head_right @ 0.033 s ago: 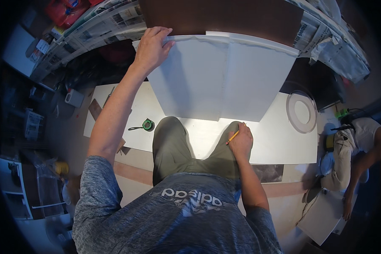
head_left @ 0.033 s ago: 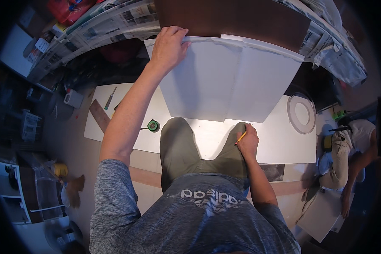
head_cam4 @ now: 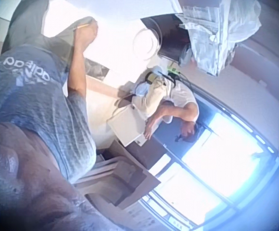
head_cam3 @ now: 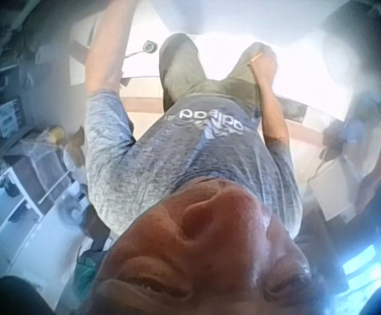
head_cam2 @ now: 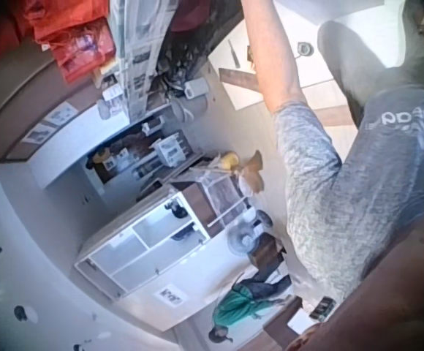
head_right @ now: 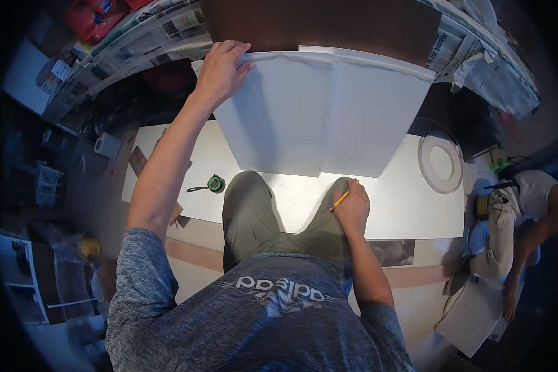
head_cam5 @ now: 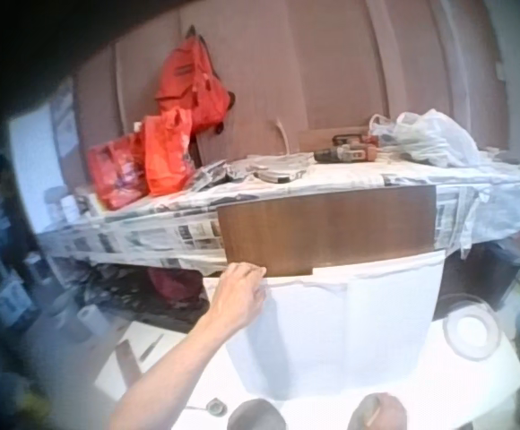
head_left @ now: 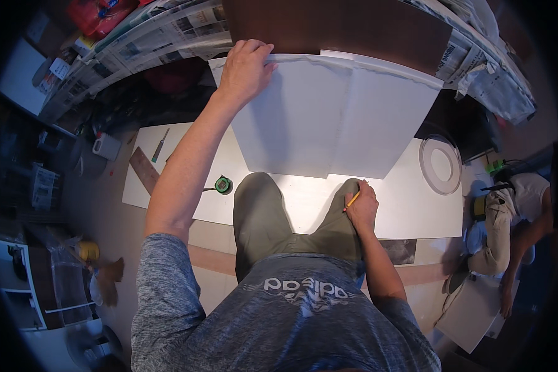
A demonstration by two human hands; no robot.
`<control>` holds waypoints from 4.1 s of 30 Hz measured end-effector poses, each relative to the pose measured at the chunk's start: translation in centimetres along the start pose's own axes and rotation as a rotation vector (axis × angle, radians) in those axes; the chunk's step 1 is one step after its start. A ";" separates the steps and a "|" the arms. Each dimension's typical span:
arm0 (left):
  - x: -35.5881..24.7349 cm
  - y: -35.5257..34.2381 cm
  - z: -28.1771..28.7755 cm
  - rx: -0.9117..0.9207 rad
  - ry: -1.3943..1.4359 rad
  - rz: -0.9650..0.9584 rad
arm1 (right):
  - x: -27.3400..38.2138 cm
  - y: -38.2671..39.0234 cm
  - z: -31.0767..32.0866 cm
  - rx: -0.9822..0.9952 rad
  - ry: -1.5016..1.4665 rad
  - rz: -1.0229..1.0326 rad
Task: The person measures and marks a white rectangular panel using a tape measure and a pencil. They repeatedly measure different sections of the panel, make pencil marks, and reposition the panel to continue marking.
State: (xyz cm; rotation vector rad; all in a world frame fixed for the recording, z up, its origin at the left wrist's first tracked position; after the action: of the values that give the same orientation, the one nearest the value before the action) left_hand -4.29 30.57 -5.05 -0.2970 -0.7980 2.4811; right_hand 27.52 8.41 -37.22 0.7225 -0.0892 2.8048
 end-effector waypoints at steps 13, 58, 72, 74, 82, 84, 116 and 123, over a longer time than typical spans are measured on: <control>-1.1 2.9 0.6 -0.107 0.033 0.005 | -0.5 -0.2 -0.4 0.011 0.003 -0.003; 2.2 -1.4 -1.6 0.488 0.137 0.219 | 0.3 1.4 0.2 -0.114 0.034 0.121; 2.8 -2.2 -2.9 0.287 0.155 0.086 | -2.3 3.8 1.4 -0.107 -0.045 -0.072; 2.5 -2.2 -2.5 0.302 0.153 0.120 | -2.5 3.5 1.1 -0.083 -0.043 -0.084; 2.3 -2.7 -3.7 0.315 0.073 0.043 | -2.7 3.6 0.6 -0.118 -0.049 -0.055; 2.4 -2.7 -3.9 0.276 0.050 0.015 | -2.8 3.5 0.6 -0.120 -0.040 -0.074; 1.8 -2.7 -3.4 0.346 0.098 0.121 | -2.4 2.6 1.2 -0.085 -0.056 -0.049; 2.7 -2.8 -3.9 0.387 0.140 0.160 | -2.5 2.5 1.0 -0.092 -0.032 -0.063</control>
State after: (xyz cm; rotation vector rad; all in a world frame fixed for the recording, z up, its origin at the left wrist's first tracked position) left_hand -4.07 35.86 -6.67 -0.4001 -0.2349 2.6598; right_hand 29.45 5.33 -37.53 0.7362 -0.1959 2.7102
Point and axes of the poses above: each hand's wrist, its own y-axis away from the middle knuckle, its own z-axis out of the back of the hand, x = y × z, the point moved 7 cm from there along -y, towards the middle knuckle, and after that the axes turned 4 degrees about x, right-handed, at the moved point
